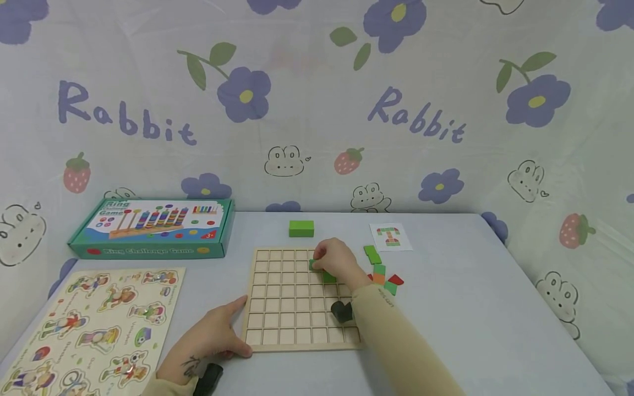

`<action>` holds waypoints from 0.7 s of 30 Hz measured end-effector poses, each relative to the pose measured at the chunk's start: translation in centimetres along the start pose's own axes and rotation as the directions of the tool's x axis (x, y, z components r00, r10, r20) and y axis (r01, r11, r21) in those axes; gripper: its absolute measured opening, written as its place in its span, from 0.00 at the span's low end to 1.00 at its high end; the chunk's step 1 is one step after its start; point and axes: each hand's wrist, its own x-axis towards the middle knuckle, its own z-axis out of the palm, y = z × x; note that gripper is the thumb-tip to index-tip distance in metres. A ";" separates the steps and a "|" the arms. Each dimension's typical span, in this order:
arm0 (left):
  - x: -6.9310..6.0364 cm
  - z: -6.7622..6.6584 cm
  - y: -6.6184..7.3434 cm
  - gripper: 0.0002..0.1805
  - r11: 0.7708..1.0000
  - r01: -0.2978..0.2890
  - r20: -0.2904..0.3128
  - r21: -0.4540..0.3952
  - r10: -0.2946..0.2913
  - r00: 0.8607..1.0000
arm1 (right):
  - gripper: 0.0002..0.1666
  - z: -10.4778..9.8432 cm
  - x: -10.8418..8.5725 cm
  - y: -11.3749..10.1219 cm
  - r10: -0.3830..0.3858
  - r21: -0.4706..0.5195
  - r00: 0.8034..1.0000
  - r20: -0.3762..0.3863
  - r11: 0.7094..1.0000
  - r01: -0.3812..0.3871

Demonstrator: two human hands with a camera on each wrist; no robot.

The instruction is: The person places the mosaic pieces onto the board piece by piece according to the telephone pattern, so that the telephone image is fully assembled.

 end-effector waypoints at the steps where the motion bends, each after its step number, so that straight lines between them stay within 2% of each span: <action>1: 0.0 0.0 0.0 0.63 1.000 0.001 -0.002 0.000 -0.001 1.000 | 0.07 0.0 0.0 0.0 0.006 -0.011 1.000 0.000 1.000 -0.006; 12: -0.2 0.0 0.1 0.62 1.000 0.004 -0.001 -0.019 -0.004 1.000 | 0.02 0.5 0.3 -0.2 0.063 -0.115 0.998 -0.015 0.991 -0.064; 21: -0.4 0.0 0.2 0.61 1.000 -0.018 0.021 -0.014 0.019 1.000 | 0.07 0.9 0.1 -0.2 0.032 -0.168 0.999 -0.035 0.985 -0.037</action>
